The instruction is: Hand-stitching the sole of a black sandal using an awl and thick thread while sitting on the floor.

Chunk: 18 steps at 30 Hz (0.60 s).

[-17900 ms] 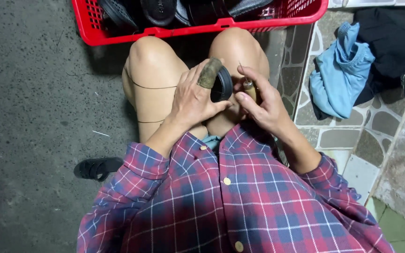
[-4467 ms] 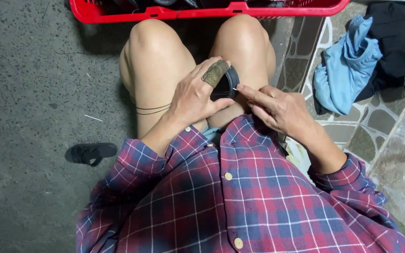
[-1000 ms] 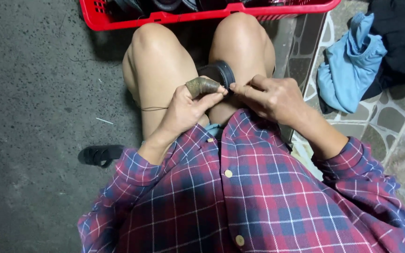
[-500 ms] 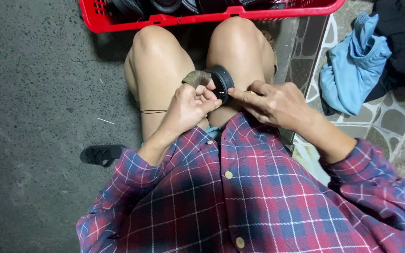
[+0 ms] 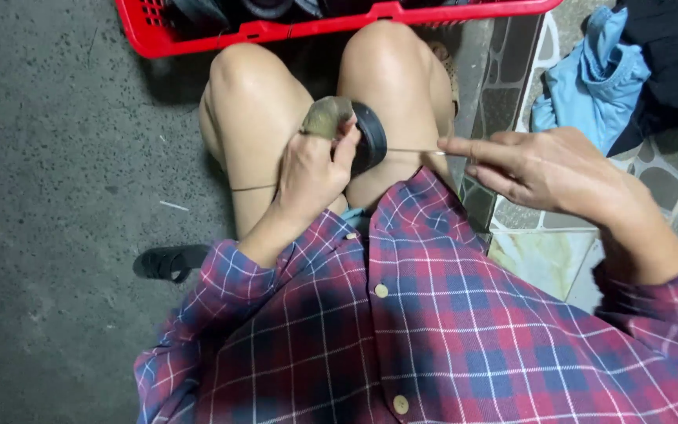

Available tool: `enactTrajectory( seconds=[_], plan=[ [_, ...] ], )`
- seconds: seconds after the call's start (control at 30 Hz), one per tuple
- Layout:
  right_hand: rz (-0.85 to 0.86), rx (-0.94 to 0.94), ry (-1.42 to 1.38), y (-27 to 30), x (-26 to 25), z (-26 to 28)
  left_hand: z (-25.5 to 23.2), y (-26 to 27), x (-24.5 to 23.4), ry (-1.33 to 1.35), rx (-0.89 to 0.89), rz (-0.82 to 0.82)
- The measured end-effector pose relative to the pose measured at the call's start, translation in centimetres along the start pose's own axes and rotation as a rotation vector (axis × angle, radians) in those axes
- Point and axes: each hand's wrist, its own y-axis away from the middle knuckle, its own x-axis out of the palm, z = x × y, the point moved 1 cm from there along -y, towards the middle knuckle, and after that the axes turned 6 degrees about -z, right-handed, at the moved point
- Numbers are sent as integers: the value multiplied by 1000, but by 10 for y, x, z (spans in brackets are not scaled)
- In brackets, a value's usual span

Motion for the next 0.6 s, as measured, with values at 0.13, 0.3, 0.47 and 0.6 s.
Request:
enactTrajectory(
  seconds=[0.13, 0.3, 0.47, 0.6],
  plan=[
    [-63, -1, -327, -16, 37, 10, -15, 16, -12, 6, 21, -24],
    [-511, 367, -842, -20, 88, 24, 8, 32, 0, -290, 307, 72],
    [-637, 307, -965, -29, 84, 47, 3, 28, -4, -31, -232, 250],
    [-634, 114, -952, -34, 87, 65, -17, 15, -5, 117, -536, 424]
  ],
)
